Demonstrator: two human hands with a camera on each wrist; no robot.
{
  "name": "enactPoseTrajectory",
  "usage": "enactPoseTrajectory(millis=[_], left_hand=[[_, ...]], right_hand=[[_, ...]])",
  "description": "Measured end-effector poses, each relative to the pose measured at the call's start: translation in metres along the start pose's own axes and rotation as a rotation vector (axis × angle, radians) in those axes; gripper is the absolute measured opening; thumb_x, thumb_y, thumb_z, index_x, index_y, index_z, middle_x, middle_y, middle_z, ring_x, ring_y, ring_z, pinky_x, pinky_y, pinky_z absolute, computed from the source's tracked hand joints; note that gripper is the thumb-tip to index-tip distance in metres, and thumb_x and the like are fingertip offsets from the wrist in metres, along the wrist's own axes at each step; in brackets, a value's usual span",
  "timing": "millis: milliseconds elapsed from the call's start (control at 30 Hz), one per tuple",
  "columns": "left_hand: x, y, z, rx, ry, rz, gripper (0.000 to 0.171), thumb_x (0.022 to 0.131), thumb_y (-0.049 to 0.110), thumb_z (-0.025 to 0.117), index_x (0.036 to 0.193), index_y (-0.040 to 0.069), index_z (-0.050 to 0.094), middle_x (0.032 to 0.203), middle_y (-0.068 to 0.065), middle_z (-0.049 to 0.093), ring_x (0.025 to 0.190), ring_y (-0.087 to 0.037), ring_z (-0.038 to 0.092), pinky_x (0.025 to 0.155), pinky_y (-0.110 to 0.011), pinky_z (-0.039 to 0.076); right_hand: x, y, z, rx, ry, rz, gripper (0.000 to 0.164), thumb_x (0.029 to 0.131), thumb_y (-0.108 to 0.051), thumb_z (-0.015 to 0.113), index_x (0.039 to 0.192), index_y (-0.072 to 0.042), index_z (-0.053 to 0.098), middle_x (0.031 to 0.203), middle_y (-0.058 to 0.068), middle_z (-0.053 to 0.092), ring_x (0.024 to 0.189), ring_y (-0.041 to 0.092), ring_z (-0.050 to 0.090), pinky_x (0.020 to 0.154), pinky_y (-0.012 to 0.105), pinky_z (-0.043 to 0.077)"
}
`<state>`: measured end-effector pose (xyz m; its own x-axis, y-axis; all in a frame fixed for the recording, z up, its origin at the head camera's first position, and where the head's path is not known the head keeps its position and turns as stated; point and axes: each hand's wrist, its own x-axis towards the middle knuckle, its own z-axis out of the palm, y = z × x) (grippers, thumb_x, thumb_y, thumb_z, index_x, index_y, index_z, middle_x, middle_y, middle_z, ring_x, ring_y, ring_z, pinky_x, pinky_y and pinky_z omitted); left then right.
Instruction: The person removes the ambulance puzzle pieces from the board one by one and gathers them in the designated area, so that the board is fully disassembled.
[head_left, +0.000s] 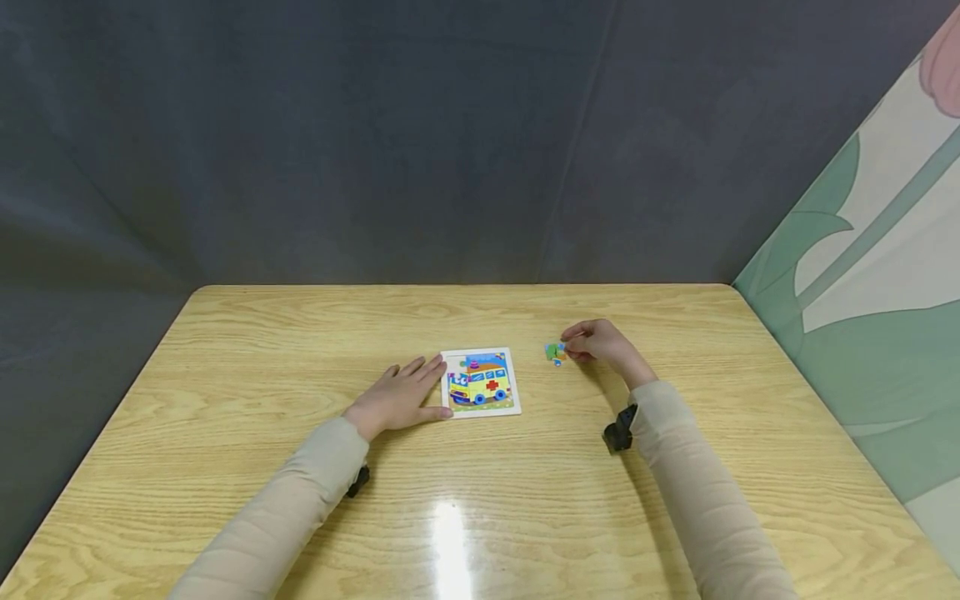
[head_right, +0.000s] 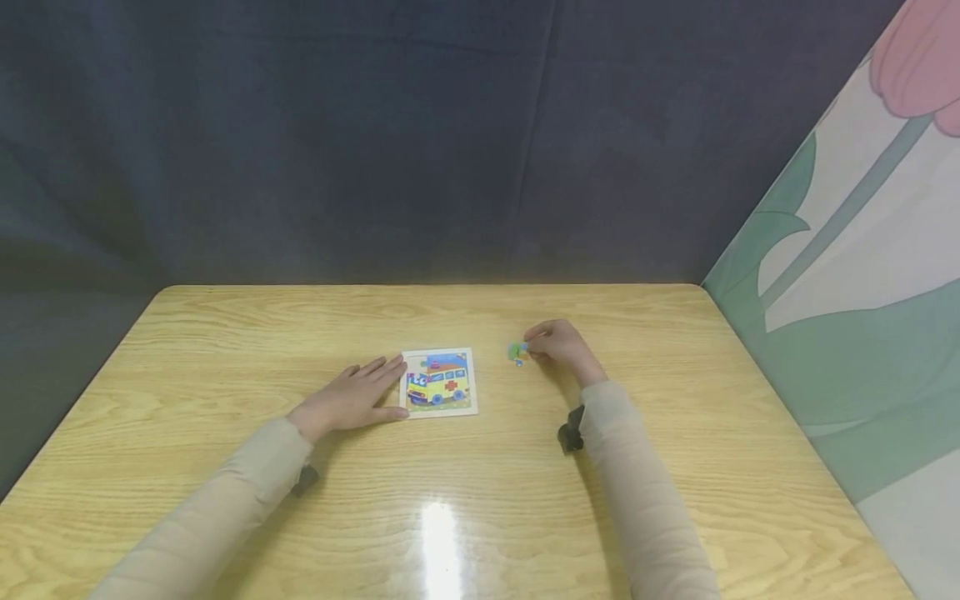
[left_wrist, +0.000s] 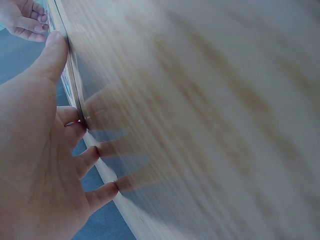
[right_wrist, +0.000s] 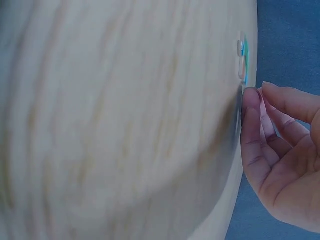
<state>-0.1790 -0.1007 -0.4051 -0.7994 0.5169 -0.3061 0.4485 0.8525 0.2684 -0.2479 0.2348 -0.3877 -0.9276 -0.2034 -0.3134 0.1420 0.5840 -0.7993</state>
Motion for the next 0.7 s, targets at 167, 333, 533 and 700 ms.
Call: enactPoseTrajectory(millis=[167,333,533,700], left_hand=[[0.0,-0.001,0.0,0.001,0.0,-0.004,0.081,0.094,0.059,0.043,0.155,0.014,0.014,0.163,-0.003,0.007,0.15,-0.031,0.011,0.119,-0.059,0.014],[0.0,-0.001,0.001,-0.001,0.006,-0.005,0.081,0.094,0.058,0.044,0.155,0.013,0.015,0.163,-0.004,0.008,0.15,-0.032,0.012,0.119,-0.059,0.015],[0.001,-0.001,0.002,0.004,0.007,-0.007,0.081,0.094,0.059,0.044,0.155,0.014,0.014,0.163,-0.003,0.007,0.15,-0.031,0.011,0.119,-0.058,0.014],[0.002,-0.001,0.002,-0.002,0.014,-0.002,0.081,0.094,0.059,0.044,0.155,0.013,0.015,0.163,-0.004,0.009,0.15,-0.032,0.012,0.119,-0.059,0.015]], right_hand=[[0.001,-0.007,0.002,-0.008,0.001,-0.015,0.035,0.097,-0.005,0.051,0.127,0.013,0.051,0.099,0.012,0.065,0.076,0.004,0.062,0.079,0.026,0.055],[0.006,-0.019,0.011,-0.063,0.002,-0.076,0.034,0.096,-0.007,0.053,0.125,0.011,0.055,0.094,0.01,0.063,0.075,0.009,0.056,0.076,0.028,0.052],[0.009,-0.04,0.033,-0.113,-0.014,-0.133,0.029,0.094,-0.003,0.055,0.121,0.007,0.06,0.102,0.016,0.063,0.084,0.015,0.056,0.074,0.028,0.05],[0.012,-0.055,0.057,-0.19,-0.061,-0.212,0.026,0.091,0.004,0.056,0.116,0.007,0.062,0.106,0.021,0.066,0.095,0.025,0.062,0.075,0.026,0.051]])
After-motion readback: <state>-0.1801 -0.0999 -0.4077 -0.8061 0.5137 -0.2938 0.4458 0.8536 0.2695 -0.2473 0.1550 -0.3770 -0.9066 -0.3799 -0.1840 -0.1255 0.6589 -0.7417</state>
